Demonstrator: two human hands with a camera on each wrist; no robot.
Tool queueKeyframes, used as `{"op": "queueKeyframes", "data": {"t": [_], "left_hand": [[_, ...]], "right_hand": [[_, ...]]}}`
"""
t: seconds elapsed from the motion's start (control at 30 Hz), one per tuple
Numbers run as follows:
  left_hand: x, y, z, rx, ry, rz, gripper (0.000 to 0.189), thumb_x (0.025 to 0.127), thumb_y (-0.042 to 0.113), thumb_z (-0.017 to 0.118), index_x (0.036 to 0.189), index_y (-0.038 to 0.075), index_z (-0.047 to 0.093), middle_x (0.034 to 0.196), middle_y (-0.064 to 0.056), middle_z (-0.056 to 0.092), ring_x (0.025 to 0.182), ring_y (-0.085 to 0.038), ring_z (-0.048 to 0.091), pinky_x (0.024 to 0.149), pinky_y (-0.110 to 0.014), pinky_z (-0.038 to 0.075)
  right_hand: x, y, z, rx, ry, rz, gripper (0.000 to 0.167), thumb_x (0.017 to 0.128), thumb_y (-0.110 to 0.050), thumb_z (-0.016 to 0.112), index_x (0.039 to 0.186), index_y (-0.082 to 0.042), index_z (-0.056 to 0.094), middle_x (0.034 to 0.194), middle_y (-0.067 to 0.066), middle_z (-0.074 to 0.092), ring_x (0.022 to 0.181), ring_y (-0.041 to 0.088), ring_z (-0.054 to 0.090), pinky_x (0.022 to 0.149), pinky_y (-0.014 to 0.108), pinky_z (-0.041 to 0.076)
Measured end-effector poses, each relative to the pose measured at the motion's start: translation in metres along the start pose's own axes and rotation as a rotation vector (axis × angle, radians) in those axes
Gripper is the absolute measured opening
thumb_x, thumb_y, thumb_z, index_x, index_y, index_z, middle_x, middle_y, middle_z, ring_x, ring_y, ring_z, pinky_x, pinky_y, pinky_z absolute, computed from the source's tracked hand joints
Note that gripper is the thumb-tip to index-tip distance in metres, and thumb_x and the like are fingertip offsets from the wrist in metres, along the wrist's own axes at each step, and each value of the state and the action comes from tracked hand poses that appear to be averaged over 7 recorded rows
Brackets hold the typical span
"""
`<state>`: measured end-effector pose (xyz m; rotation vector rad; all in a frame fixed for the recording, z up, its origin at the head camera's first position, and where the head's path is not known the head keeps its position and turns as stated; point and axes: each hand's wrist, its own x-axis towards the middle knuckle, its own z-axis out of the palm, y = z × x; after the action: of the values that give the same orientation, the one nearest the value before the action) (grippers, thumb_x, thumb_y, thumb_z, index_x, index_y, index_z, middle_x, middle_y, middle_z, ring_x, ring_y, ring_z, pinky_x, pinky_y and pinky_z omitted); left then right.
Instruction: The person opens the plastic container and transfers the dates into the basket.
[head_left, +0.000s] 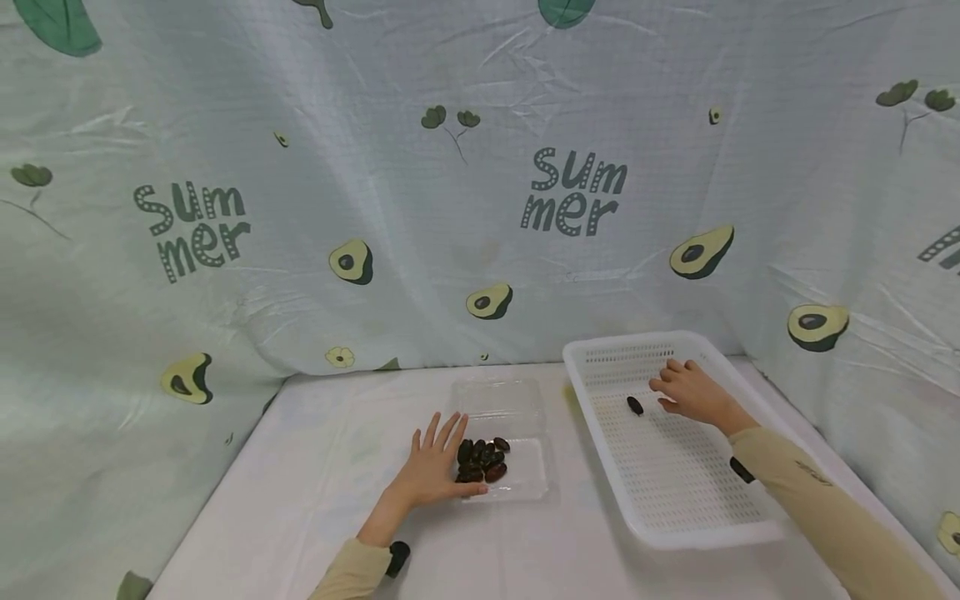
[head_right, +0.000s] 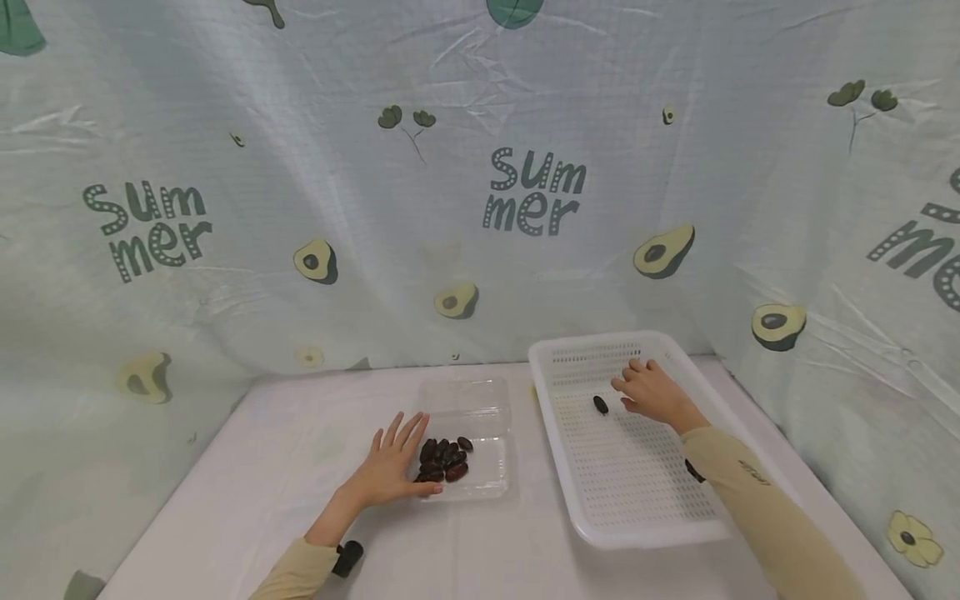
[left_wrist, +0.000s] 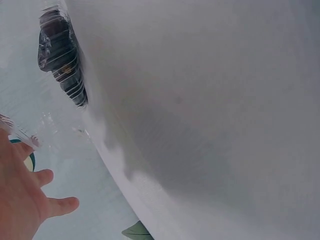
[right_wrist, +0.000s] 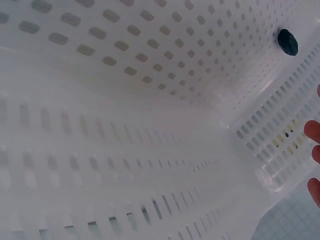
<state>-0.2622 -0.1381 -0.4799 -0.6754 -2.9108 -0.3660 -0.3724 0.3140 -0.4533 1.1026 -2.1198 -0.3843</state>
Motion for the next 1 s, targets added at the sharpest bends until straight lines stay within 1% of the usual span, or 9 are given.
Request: {"op": "queueKeyframes", "data": {"t": [0.17,0.2,0.3,0.43,0.53,0.6,0.67,0.77,1.0], "left_hand": [[0.000,-0.003,0.001,0.010,0.011,0.015,0.109,0.066,0.080,0.044,0.144,0.011,0.013,0.148,-0.012,0.020,0.135,-0.041,0.013,0.099,-0.064,0.019],[0.000,-0.003,0.002,0.007,0.010,0.017,0.109,0.066,0.080,0.044,0.144,0.011,0.013,0.149,-0.012,0.019,0.135,-0.040,0.013,0.099,-0.064,0.018],[0.000,-0.005,0.003,0.001,0.004,0.021,0.109,0.066,0.081,0.043,0.145,0.012,0.012,0.149,-0.012,0.019,0.136,-0.040,0.012,0.099,-0.064,0.018],[-0.001,-0.008,0.004,-0.010,0.001,0.028,0.110,0.065,0.081,0.042,0.145,0.012,0.012,0.149,-0.012,0.018,0.136,-0.040,0.012,0.099,-0.064,0.018],[-0.002,-0.008,0.004,-0.015,0.004,0.033,0.110,0.065,0.080,0.044,0.145,0.012,0.012,0.149,-0.012,0.018,0.136,-0.041,0.012,0.099,-0.064,0.018],[-0.002,-0.007,0.004,-0.019,0.000,0.031,0.109,0.066,0.079,0.045,0.145,0.012,0.012,0.149,-0.012,0.018,0.135,-0.041,0.012,0.099,-0.064,0.018],[-0.002,-0.007,0.003,-0.025,-0.005,0.029,0.109,0.066,0.079,0.046,0.145,0.012,0.012,0.149,-0.012,0.017,0.135,-0.041,0.012,0.099,-0.065,0.018],[-0.002,-0.007,0.003,-0.030,-0.014,0.025,0.109,0.066,0.078,0.047,0.145,0.012,0.011,0.149,-0.012,0.016,0.136,-0.041,0.011,0.099,-0.065,0.017],[0.000,-0.006,0.004,-0.016,-0.024,0.010,0.109,0.066,0.079,0.045,0.145,0.013,0.010,0.150,-0.011,0.015,0.136,-0.039,0.012,0.100,-0.064,0.017]], "right_hand": [[-0.001,-0.002,-0.006,0.009,0.029,-0.010,0.035,0.058,-0.017,0.081,0.076,-0.014,0.050,0.067,0.000,0.046,0.063,0.016,0.040,0.053,0.028,0.028],[-0.001,-0.002,-0.007,0.013,0.034,-0.013,0.030,0.066,-0.020,0.077,0.076,-0.014,0.050,0.067,0.000,0.045,0.063,0.016,0.039,0.053,0.028,0.028],[-0.002,-0.003,-0.010,0.029,0.061,-0.027,0.022,0.091,-0.029,0.049,0.077,-0.013,0.051,0.067,0.000,0.045,0.063,0.016,0.038,0.053,0.028,0.027],[0.002,-0.005,-0.015,0.030,0.113,-0.044,0.048,0.096,-0.035,0.011,0.076,-0.014,0.048,0.067,-0.001,0.041,0.063,0.015,0.035,0.053,0.028,0.026],[0.004,-0.007,-0.019,0.023,0.124,-0.050,0.044,0.096,-0.035,0.014,0.077,-0.014,0.048,0.068,-0.001,0.042,0.064,0.015,0.035,0.055,0.029,0.026],[0.006,-0.008,-0.022,0.025,0.111,-0.046,0.027,0.095,-0.031,0.038,0.078,-0.014,0.050,0.069,-0.001,0.044,0.066,0.016,0.038,0.056,0.030,0.029],[0.008,-0.009,-0.024,0.036,0.094,-0.037,0.016,0.083,-0.026,0.062,0.079,-0.014,0.052,0.071,-0.001,0.047,0.068,0.017,0.041,0.057,0.031,0.031],[0.014,-0.013,-0.030,0.055,0.080,-0.027,0.033,0.057,-0.016,0.079,0.079,-0.014,0.054,0.072,-0.001,0.049,0.070,0.017,0.044,0.058,0.032,0.034],[0.032,-0.022,-0.041,0.082,0.073,-0.036,0.032,0.060,-0.018,0.079,0.080,-0.016,0.055,0.074,-0.002,0.050,0.073,0.016,0.042,0.061,0.032,0.033]]}}
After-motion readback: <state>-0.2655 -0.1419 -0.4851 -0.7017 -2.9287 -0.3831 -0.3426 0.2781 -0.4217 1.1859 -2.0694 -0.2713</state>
